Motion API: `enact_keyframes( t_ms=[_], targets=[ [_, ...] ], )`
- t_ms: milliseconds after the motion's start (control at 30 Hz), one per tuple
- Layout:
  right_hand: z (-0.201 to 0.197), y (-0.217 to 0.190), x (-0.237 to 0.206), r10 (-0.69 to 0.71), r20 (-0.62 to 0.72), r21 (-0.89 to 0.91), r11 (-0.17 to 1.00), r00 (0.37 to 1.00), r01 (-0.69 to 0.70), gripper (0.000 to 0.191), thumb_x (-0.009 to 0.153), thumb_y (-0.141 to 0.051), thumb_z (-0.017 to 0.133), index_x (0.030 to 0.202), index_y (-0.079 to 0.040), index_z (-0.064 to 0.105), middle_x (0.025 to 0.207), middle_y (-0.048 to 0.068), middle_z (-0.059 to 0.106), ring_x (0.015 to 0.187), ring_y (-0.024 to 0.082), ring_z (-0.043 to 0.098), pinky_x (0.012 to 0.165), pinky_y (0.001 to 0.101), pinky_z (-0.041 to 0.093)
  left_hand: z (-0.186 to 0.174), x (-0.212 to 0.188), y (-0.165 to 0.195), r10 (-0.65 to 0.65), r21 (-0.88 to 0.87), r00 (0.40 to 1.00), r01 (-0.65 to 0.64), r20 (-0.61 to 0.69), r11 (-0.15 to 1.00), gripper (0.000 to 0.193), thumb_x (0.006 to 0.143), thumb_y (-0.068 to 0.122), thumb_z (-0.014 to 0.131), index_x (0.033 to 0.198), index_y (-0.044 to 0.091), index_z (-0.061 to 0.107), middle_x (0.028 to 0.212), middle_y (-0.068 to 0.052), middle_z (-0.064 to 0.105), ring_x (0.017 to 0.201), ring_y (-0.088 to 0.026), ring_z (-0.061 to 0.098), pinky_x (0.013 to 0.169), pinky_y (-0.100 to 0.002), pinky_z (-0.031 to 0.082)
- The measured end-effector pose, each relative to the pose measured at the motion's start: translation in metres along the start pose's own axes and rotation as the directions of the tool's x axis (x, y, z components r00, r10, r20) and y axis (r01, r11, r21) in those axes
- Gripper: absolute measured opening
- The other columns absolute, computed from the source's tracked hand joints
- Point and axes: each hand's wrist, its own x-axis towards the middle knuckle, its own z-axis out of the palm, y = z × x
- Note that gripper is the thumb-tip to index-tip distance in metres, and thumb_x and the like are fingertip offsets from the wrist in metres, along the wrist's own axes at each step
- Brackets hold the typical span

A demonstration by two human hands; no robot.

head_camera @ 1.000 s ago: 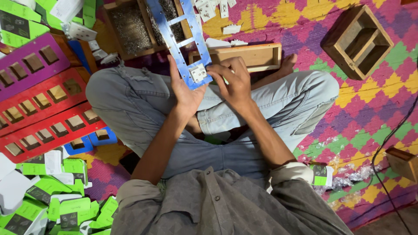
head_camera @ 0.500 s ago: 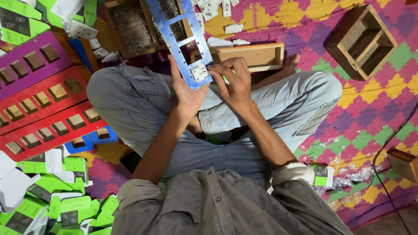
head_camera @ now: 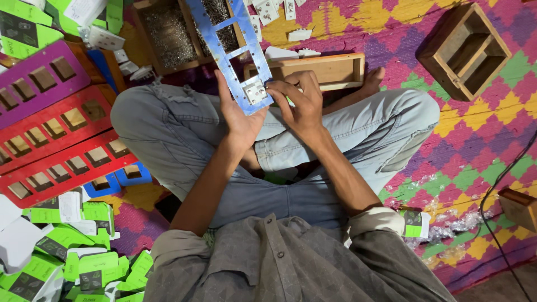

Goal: The person sits on the floor and assembles white electrical socket modules into a blue plastic frame. They pick up each module, align it into a slot, and press it into place, repeating this process for multiple modules.

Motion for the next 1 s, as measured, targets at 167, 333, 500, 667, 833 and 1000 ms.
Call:
enact_keyframes(
  t_ms=[167,333,500,667,833,1000],
  targets=[
    [0.000,0.001,0.000,0.009,-0.003,0.007,1.000,1.000,-0.009,0.024,0.083,-0.005,0.089,0.104,-0.005,0.078,0.091,0.007,0.059,0.085,0.025,0.057,0.074,0.0374,0.047,0.001,0.001,0.001,-0.010,-0.013,1.000,0.010,0.007,1.000,0.069,0.102,0.068,0.044,0.140,0.012,0.057,0.125,-0.005,0.065,0.114,-0.020,0.061,0.101,-0.039,0.049],
    [0.000,0.002,0.001,0.003,-0.012,-0.009,1.000,1.000,-0.004,0.023,0.081,-0.008,0.091,0.102,-0.007,0.081,0.091,0.006,0.062,0.085,0.025,0.057,0.073,0.0365,0.047,0.004,0.000,0.003,-0.009,0.018,0.999,0.009,0.032,1.000,0.073,0.101,0.070,0.044,0.141,0.010,0.056,0.126,-0.007,0.065,0.115,-0.022,0.061,0.103,-0.041,0.049],
    [-0.005,0.000,0.002,-0.007,0.019,-0.007,1.000,1.000,0.007,0.024,0.080,-0.011,0.092,0.101,-0.008,0.081,0.092,0.007,0.062,0.086,0.026,0.057,0.074,0.0375,0.047,0.008,-0.003,0.006,-0.026,0.038,1.000,0.026,0.008,0.999,0.074,0.099,0.069,0.041,0.142,0.011,0.053,0.129,-0.007,0.064,0.118,-0.023,0.061,0.105,-0.043,0.048],
    [-0.010,-0.005,0.002,0.062,0.071,0.032,0.997,0.996,-0.064,0.031,0.080,-0.015,0.093,0.106,-0.007,0.078,0.102,0.010,0.063,0.098,0.028,0.059,0.084,0.0395,0.048,0.008,-0.003,0.008,0.009,0.060,0.998,-0.013,0.067,0.998,0.071,0.103,0.070,0.039,0.140,0.011,0.054,0.123,-0.009,0.064,0.110,-0.028,0.062,0.093,-0.049,0.052],
    [-0.011,-0.005,0.004,0.084,0.175,0.141,0.984,0.981,-0.110,0.038,0.082,-0.011,0.090,0.117,-0.007,0.079,0.130,0.013,0.064,0.123,0.032,0.056,0.095,0.0389,0.048,0.006,-0.004,0.008,0.012,0.040,1.000,-0.011,-0.004,0.999,0.070,0.104,0.069,0.039,0.139,0.011,0.055,0.122,-0.009,0.065,0.106,-0.027,0.064,0.083,-0.047,0.052],
    [-0.011,0.001,0.006,0.067,0.125,0.175,0.980,0.990,-0.089,0.031,0.078,-0.011,0.093,0.106,-0.011,0.078,0.131,0.007,0.065,0.127,0.030,0.057,0.107,0.0412,0.047,0.011,-0.002,0.007,-0.006,0.093,0.998,0.001,0.058,0.996,0.075,0.103,0.072,0.037,0.137,0.009,0.058,0.120,-0.011,0.067,0.102,-0.032,0.065,0.080,-0.042,0.050]
  ],
)
